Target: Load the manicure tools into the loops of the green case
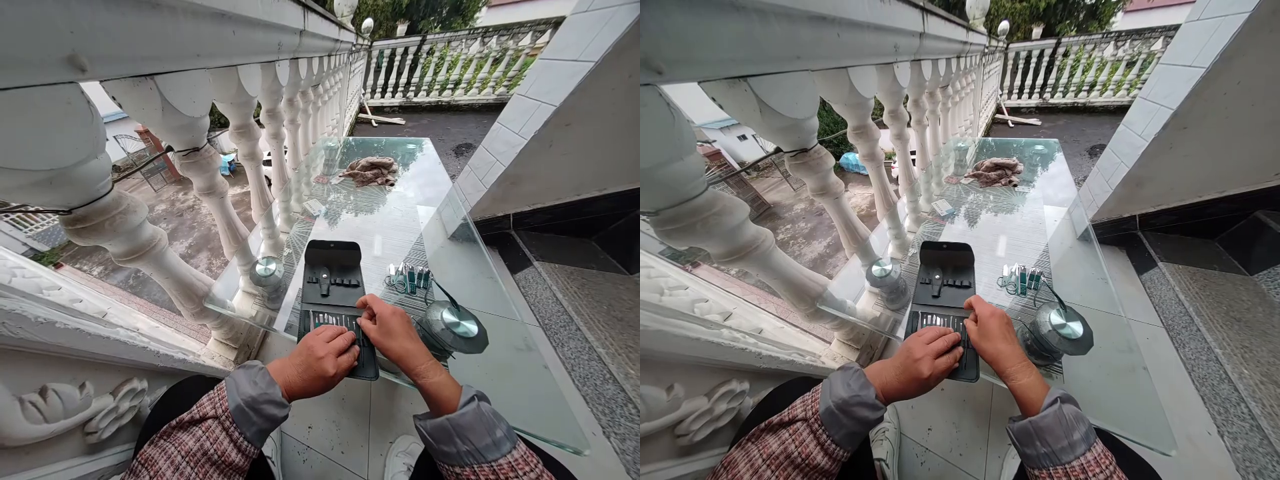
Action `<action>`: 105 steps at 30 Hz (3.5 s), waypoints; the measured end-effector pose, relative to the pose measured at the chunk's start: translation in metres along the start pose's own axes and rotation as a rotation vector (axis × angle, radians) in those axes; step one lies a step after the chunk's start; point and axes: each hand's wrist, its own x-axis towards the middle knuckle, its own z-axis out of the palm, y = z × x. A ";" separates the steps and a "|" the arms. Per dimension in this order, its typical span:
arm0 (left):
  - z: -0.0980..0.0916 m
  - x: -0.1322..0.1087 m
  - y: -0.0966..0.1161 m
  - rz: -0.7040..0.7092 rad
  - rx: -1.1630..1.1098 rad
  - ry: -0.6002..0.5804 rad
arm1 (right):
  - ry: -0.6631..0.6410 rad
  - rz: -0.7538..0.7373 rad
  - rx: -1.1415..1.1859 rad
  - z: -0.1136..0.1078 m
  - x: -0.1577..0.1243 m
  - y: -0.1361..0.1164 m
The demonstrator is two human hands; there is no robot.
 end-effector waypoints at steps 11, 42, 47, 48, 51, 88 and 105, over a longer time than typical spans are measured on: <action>-0.007 -0.001 0.002 0.022 -0.017 0.101 | 0.126 0.064 0.444 -0.002 -0.005 0.012; -0.003 -0.003 0.012 0.256 0.167 -0.006 | 0.252 0.290 0.119 -0.064 -0.037 0.093; -0.001 -0.001 0.008 0.264 0.190 -0.016 | 0.132 0.122 -0.371 -0.046 -0.040 0.070; -0.001 -0.001 0.008 0.262 0.193 -0.023 | 0.106 0.107 -0.438 -0.046 -0.041 0.065; -0.004 -0.001 0.007 0.256 0.199 -0.032 | 0.017 0.108 -0.591 -0.048 -0.041 0.051; -0.006 -0.001 0.007 0.311 0.181 0.017 | 0.002 -0.027 -0.509 -0.019 -0.013 0.005; -0.004 -0.004 0.006 0.323 0.197 0.037 | 0.043 0.308 0.873 -0.016 0.005 0.017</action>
